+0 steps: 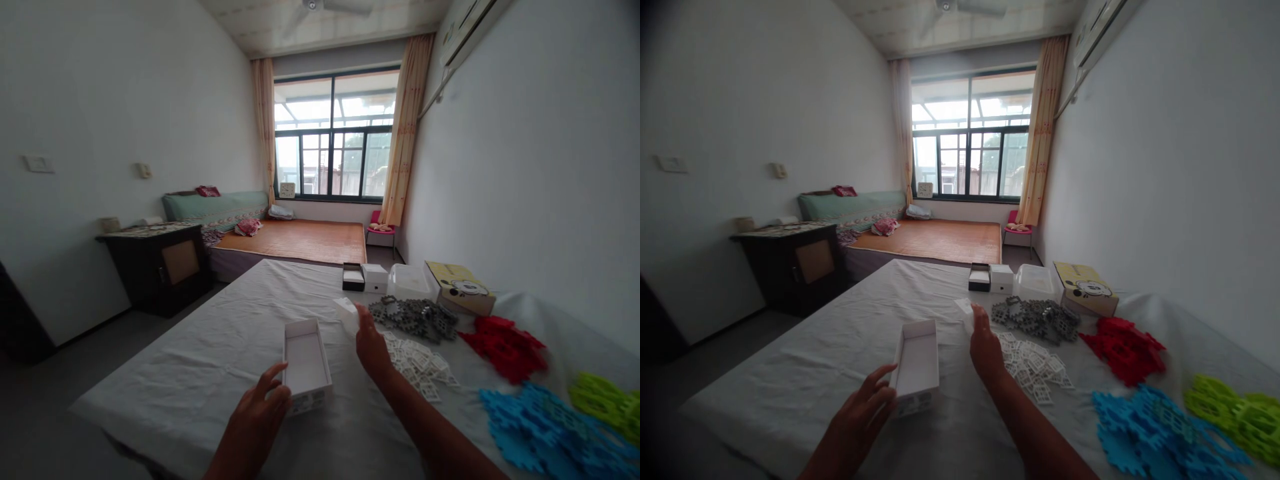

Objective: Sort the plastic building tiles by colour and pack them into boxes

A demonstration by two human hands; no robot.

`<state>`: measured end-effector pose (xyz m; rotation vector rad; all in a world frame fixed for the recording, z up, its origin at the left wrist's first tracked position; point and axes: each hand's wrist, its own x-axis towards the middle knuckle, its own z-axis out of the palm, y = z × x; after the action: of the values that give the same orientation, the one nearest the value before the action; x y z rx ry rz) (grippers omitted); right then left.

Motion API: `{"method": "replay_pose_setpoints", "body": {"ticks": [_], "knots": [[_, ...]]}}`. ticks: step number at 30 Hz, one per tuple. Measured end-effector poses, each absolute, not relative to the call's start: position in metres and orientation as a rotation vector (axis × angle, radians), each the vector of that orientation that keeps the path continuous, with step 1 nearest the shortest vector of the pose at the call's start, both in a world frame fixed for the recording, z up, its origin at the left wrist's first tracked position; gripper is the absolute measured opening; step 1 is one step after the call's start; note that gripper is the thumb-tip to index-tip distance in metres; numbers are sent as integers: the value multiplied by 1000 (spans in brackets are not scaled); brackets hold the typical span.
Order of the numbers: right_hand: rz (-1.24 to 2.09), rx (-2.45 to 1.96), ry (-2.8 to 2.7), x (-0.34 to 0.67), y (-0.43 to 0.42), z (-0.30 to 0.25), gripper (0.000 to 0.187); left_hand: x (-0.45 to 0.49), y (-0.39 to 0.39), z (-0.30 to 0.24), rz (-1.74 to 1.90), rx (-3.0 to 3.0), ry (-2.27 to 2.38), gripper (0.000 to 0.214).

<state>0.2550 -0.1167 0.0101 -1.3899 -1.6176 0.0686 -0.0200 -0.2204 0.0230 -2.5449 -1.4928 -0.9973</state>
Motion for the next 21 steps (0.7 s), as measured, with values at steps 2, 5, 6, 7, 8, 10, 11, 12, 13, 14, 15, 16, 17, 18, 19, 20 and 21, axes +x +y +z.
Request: {"method": "replay_pose_setpoints", "body": {"ticks": [2,5,6,7,8,10,11,12,13,14,15,16,17,18,19,20,21], "knots": [[414,-1349,-1329,251,-105,15,56,-14,-220,21,-968,-2554,-1469,17],[877,-1304,-948,246,-89,17,47,-5,-218,19,-937,-2564,-1447,17],[953,-1302,-895,245,-86,16,46,-1,-217,19,-934,-2567,-1441,17],[991,-1303,-876,246,-84,16,46,2,-216,20,-932,-2569,-1434,17],[1008,-1303,-872,248,-84,16,47,5,-216,20,-929,-2575,-1424,16],[1032,-1291,-858,256,-91,16,54,12,-216,20,-913,-2593,-1392,16],[1039,-1289,-860,262,-97,17,59,16,-216,19,-902,-2604,-1370,16],[1048,-1293,-871,269,-107,19,63,21,-216,19,-889,-2617,-1344,16],[1056,-1304,-901,276,-118,21,67,26,-215,17,-874,-2629,-1320,16],[1059,-1319,-953,284,-132,23,69,32,-215,16,-859,-2639,-1300,17],[1050,-1336,-1027,292,-147,26,70,37,-214,14,-847,-2647,-1281,17],[1021,-1349,-1124,300,-164,30,68,44,-213,12,-839,-2653,-1263,18],[964,-1355,-1237,308,-182,33,64,50,-211,10,-836,-2658,-1243,19],[881,-1359,-1351,317,-199,37,58,55,-209,8,-840,-2663,-1220,19],[771,-1368,-1450,328,-216,40,51,61,-207,6,-852,-2669,-1191,20],[639,-1389,-1529,341,-231,44,45,65,-204,4,-870,-2677,-1159,20],[487,-1423,-1585,356,-245,47,41,68,-201,1,-892,-2685,-1126,20]]}}
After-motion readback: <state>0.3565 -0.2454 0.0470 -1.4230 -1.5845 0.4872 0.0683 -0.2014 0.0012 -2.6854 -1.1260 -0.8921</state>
